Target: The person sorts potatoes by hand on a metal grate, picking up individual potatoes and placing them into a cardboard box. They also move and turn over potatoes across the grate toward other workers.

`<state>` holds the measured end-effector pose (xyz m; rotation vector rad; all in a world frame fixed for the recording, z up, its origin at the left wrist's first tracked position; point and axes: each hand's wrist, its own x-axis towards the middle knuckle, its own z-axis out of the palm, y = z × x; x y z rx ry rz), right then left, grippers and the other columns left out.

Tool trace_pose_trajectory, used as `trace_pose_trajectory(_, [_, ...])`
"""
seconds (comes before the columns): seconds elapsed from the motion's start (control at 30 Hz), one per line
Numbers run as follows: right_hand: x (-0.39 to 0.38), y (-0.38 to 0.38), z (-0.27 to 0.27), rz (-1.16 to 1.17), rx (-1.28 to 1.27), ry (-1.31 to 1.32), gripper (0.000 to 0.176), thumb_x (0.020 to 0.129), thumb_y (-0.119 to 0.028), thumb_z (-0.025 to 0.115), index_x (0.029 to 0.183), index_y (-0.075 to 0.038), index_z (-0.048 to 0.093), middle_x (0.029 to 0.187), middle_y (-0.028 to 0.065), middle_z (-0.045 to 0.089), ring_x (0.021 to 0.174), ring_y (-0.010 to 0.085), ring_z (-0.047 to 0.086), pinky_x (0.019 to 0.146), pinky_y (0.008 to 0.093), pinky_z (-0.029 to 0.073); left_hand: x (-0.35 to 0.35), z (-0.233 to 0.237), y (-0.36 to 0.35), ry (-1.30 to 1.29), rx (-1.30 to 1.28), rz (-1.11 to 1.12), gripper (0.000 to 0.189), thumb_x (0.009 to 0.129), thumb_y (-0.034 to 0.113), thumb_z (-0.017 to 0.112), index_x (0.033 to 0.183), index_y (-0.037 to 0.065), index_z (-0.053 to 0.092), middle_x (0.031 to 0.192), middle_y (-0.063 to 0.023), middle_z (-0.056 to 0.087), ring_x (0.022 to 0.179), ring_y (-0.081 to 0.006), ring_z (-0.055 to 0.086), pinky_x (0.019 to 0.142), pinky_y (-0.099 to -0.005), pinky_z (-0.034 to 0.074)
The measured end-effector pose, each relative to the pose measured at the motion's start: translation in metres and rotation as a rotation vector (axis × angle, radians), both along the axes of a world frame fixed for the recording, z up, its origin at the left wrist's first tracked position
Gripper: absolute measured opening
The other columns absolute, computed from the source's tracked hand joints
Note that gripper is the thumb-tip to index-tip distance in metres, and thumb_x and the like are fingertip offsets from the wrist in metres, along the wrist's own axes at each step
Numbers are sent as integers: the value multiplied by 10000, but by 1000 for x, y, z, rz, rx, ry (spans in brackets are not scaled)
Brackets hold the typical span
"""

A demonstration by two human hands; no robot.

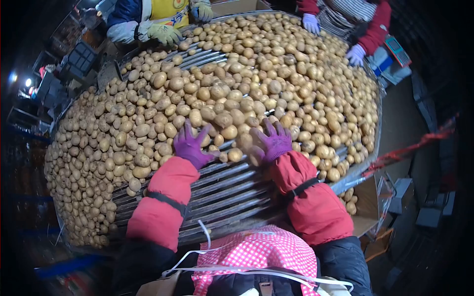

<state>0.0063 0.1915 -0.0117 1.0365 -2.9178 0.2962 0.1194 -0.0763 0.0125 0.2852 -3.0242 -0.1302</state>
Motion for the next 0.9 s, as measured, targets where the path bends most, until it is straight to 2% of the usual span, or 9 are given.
trace_pose_trajectory(0.1, [-24, -9, 15, 30, 78, -41, 524, 761, -496, 637, 1265, -370, 570, 1477, 68, 416, 1324, 402, 394, 1002, 539, 405, -11, 12, 25, -44, -18, -33, 830, 645, 698, 680, 1388, 393, 471, 1535, -266, 184, 1396, -440, 234, 1087, -631, 174])
trace_pose_trajectory(0.17, [-45, 7, -1, 104, -48, -3, 521, 720, -468, 687, 1205, -290, 616, 1432, 84, 452, 1284, 368, 443, 970, 515, 438, -25, -10, 42, -29, 47, -251, 684, 683, 630, 683, 1312, 386, 566, 1539, -237, 211, 1382, -458, 241, 1092, -611, 181])
trace_pose_trajectory(0.23, [-60, 17, 8, 99, 41, -3, 514, 728, -450, 694, 1199, -259, 616, 1408, 95, 468, 1275, 360, 451, 973, 502, 441, -42, -2, 82, -9, 87, -201, 607, 722, 583, 659, 1294, 397, 579, 1532, -190, 256, 1374, -456, 249, 1097, -615, 172])
trace_pose_trajectory(0.43, [-103, 74, 6, -60, 241, 156, 394, 771, -418, 707, 1132, -282, 627, 1397, 54, 485, 1313, 363, 401, 1000, 496, 411, -86, 1, 145, -17, 268, -445, 493, 808, 488, 628, 1274, 328, 612, 1504, -123, 322, 1370, -446, 263, 1102, -579, 237])
trace_pose_trajectory(0.63, [-161, 134, 3, -290, 232, 131, 630, 801, -599, 609, 1358, -325, 498, 1529, 91, 353, 1374, 422, 320, 1107, 491, 317, -69, 6, 194, 53, 385, -762, 462, 810, 437, 650, 1228, 242, 625, 1443, -130, 410, 1321, -422, 357, 1054, -564, 331])
trace_pose_trajectory(0.7, [-157, 152, 14, -583, 395, 142, 648, 827, -589, 592, 1391, -295, 471, 1535, 112, 336, 1384, 392, 322, 1119, 482, 299, -58, 14, 163, 132, 450, -752, 473, 803, 397, 672, 1225, 190, 621, 1366, -147, 500, 1259, -406, 449, 1033, -531, 373])
trace_pose_trajectory(0.77, [-161, 167, 18, -736, 240, 262, 578, 859, -468, 622, 1368, -221, 506, 1442, 152, 460, 1333, 380, 411, 1086, 437, 351, -63, 39, 111, -15, 482, -576, 486, 770, 287, 710, 1221, 132, 619, 1227, -171, 597, 1142, -374, 555, 982, -470, 435])
trace_pose_trajectory(0.83, [-141, 161, 22, -558, -74, 186, 483, 854, -353, 650, 1298, -182, 566, 1315, 163, 561, 1233, 352, 511, 1022, 425, 413, -44, 22, 63, 321, 381, -228, 501, 734, 213, 727, 1218, 131, 623, 1190, -160, 620, 1097, -344, 588, 945, -442, 461])
trace_pose_trajectory(0.9, [-110, 118, 31, -328, -263, 141, 349, 807, -158, 695, 1152, -128, 655, 1062, 145, 686, 1022, 329, 640, 890, 426, 497, -35, 1, 23, 321, 229, -107, 543, 729, 189, 726, 1255, 148, 598, 1210, -124, 621, 1110, -326, 585, 942, -452, 459])
